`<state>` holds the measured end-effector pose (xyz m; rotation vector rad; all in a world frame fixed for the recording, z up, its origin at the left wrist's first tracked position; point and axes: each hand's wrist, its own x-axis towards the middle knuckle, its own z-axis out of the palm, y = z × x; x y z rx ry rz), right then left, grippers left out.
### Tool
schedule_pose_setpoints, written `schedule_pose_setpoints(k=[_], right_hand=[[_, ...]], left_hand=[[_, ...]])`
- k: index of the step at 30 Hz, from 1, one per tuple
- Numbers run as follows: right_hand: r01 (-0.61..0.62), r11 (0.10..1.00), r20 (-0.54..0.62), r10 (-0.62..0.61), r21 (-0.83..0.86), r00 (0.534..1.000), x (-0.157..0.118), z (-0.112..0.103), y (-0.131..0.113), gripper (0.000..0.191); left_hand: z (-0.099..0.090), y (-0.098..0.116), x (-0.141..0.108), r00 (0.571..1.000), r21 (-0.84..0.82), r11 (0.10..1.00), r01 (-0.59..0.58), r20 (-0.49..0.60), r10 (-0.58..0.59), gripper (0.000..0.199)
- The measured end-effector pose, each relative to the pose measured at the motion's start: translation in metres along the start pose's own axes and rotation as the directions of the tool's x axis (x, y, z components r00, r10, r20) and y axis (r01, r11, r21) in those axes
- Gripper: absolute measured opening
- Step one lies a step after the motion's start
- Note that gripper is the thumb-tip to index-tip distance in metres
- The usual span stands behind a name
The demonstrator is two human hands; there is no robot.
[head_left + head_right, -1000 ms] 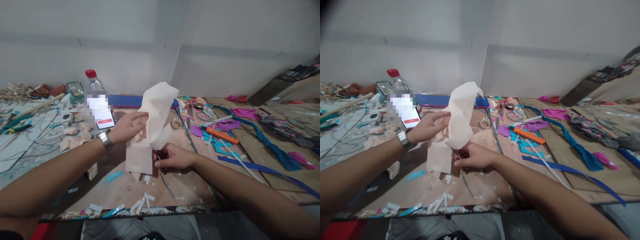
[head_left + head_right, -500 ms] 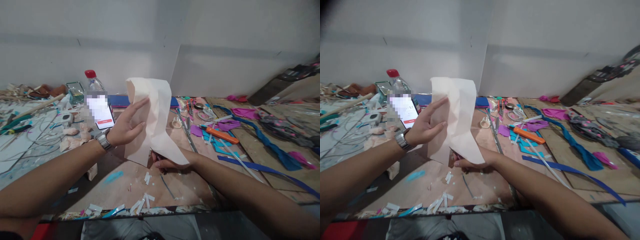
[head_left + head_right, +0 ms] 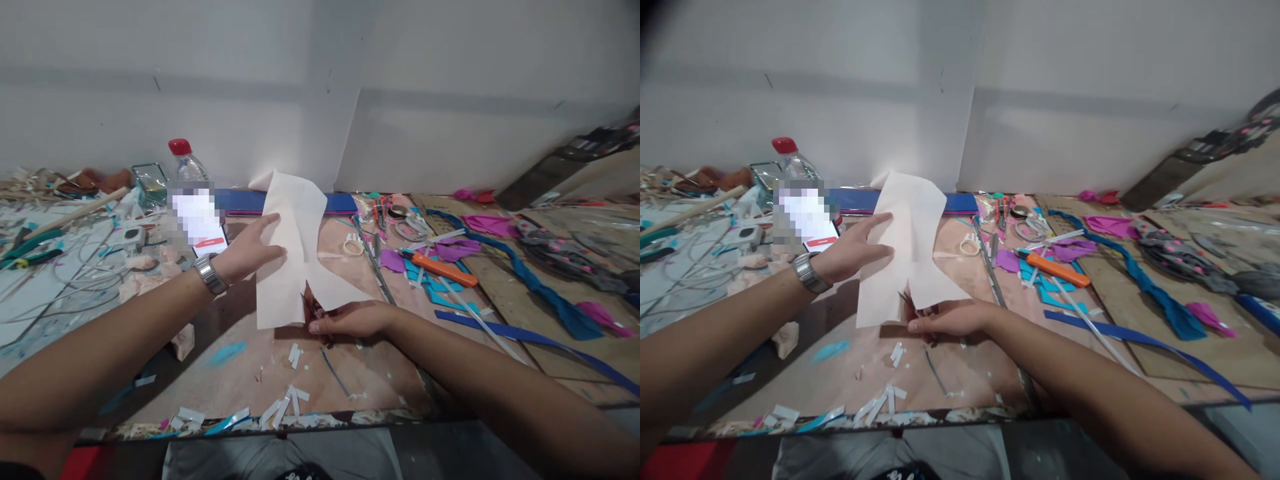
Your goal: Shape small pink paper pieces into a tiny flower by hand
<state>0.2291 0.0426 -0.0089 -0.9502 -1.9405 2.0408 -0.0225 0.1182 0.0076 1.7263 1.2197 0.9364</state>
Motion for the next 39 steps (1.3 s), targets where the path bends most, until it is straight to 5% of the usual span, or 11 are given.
schedule_pose_setpoints(k=[9, 15, 19, 25, 39], right_hand=[[0.040, 0.953, -0.014, -0.038, 0.299, 0.999, 0.002, -0.002, 0.010, 0.052], [0.068, 0.906, -0.020, -0.066, 0.417, 0.998, 0.005, -0.005, 0.014, 0.052], [0.093, 0.900, -0.024, -0.091, 0.425, 0.996, 0.006, -0.006, 0.015, 0.050], [0.089, 0.877, -0.001, -0.100, 0.472, 0.995, 0.005, -0.005, 0.016, 0.052], [0.020, 0.850, 0.093, -0.081, 0.526, 0.992, 0.005, -0.003, 0.013, 0.046]], left_hand=[[-0.002, -0.006, 0.006, 0.976, -0.116, 0.971, -0.207, -0.094, 0.197, 0.093], [-0.002, 0.006, 0.005, 0.982, -0.226, 0.958, -0.177, -0.108, 0.156, 0.076], [0.000, 0.009, 0.001, 0.990, -0.199, 0.971, -0.134, -0.075, 0.122, 0.069], [0.001, 0.008, 0.000, 0.990, -0.153, 0.980, -0.124, -0.080, 0.113, 0.085], [0.001, 0.002, 0.001, 0.931, -0.006, 0.937, -0.349, -0.116, 0.346, 0.091]])
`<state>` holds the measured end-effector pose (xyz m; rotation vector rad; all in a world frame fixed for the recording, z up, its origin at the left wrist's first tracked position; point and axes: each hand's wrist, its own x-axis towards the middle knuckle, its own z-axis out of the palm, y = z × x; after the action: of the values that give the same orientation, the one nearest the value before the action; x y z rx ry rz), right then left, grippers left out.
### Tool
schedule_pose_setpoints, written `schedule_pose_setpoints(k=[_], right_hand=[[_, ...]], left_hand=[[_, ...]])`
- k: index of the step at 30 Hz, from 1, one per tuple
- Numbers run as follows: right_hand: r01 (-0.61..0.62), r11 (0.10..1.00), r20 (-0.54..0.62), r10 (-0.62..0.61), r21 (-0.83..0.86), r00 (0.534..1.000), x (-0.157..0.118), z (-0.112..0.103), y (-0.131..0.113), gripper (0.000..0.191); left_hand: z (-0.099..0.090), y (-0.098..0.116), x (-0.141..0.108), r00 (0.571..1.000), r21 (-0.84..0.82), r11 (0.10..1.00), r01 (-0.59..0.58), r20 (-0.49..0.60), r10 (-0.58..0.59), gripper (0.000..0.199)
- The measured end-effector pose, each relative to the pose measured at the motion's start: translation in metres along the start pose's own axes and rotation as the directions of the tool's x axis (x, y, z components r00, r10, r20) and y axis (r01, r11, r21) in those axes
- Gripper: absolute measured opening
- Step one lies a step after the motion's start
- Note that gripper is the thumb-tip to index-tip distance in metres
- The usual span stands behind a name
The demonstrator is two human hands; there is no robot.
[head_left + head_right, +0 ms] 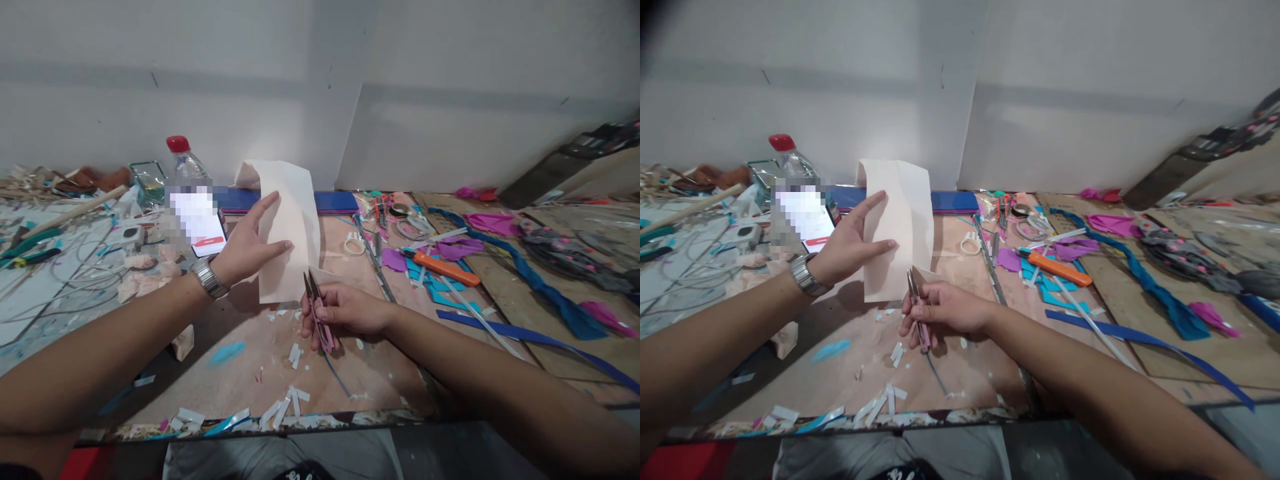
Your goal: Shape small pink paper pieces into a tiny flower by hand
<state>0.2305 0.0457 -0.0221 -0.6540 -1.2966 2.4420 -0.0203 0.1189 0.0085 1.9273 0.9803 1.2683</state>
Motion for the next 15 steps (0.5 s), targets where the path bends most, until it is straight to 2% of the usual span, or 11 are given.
schedule_pose_setpoints(k=[7, 15], right_hand=[[0.036, 0.999, -0.060, -0.037, -0.019, 0.997, -0.0001, -0.0017, 0.0014, 0.047], [0.059, 0.998, -0.095, -0.062, -0.035, 0.993, 0.0006, 0.0006, -0.0005, 0.049]], left_hand=[[-0.0029, -0.0023, 0.0001, 1.000, 0.029, 1.000, 0.006, -0.012, -0.006, 0.092], [-0.0012, -0.0025, 0.0011, 0.993, -0.111, 0.987, 0.116, 0.023, -0.114, 0.096]])
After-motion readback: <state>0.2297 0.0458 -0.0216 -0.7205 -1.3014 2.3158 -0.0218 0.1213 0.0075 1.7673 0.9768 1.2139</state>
